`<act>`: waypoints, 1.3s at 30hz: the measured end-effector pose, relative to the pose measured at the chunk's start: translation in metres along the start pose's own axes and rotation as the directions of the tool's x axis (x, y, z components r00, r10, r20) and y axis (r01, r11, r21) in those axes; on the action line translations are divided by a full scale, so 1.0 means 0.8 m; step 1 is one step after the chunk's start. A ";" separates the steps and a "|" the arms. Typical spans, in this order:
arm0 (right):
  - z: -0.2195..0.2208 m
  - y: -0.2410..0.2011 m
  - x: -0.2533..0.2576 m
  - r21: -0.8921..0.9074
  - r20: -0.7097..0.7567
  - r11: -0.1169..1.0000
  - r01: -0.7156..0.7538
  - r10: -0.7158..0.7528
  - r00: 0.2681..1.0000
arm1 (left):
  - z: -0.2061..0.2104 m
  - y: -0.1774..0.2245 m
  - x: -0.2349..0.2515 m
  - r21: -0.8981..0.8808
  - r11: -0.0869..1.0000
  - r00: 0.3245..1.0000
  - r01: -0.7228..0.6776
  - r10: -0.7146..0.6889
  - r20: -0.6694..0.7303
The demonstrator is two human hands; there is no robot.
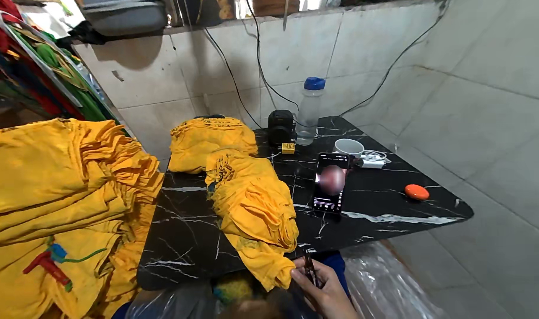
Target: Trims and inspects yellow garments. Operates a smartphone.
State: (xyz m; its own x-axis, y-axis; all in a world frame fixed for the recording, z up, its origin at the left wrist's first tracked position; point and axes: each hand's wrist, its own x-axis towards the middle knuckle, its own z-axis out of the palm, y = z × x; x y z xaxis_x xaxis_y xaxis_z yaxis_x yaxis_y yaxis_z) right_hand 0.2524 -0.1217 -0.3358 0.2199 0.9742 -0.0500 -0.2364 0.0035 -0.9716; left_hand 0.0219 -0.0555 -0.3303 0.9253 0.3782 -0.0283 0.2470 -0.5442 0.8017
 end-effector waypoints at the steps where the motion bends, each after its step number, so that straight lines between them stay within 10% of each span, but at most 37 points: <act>1: 0.000 0.002 0.000 0.009 0.006 1.000 -0.009 0.009 1.000 | 0.000 0.001 0.001 0.011 0.999 0.990 -0.030 0.031 -0.135; 6: 0.005 0.005 -0.002 0.033 0.028 0.999 -0.042 0.041 0.999 | 0.007 0.018 0.017 -0.015 0.996 0.750 -0.089 0.057 -0.659; 15: 0.015 0.005 -0.008 0.035 0.024 0.997 -0.062 0.061 0.998 | 0.050 -0.005 0.048 0.154 0.987 0.560 -0.033 0.146 -0.816; 28: 0.018 0.009 -0.009 -0.271 0.047 0.938 0.217 -0.212 0.976 | 0.043 0.003 0.038 -0.306 0.945 0.598 -0.113 -0.181 -0.780; 32: 0.018 0.006 -0.011 -0.333 0.033 0.915 0.227 -0.229 0.973 | 0.047 -0.003 0.035 -0.140 0.990 0.661 0.002 -0.107 -0.743; 39: 0.012 0.007 -0.011 -0.361 0.069 0.896 0.258 -0.250 0.966 | 0.044 -0.005 0.038 -0.259 0.945 0.679 -0.197 -0.059 -0.731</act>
State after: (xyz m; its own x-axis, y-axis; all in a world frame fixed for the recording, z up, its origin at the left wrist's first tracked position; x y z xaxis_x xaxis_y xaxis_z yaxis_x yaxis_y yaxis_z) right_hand 0.2399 -0.1276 -0.3385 0.2062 0.9556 0.2103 0.1860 0.1727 -0.9672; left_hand 0.0590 -0.0682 -0.3558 0.4036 0.8368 0.3701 -0.0234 -0.3949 0.9184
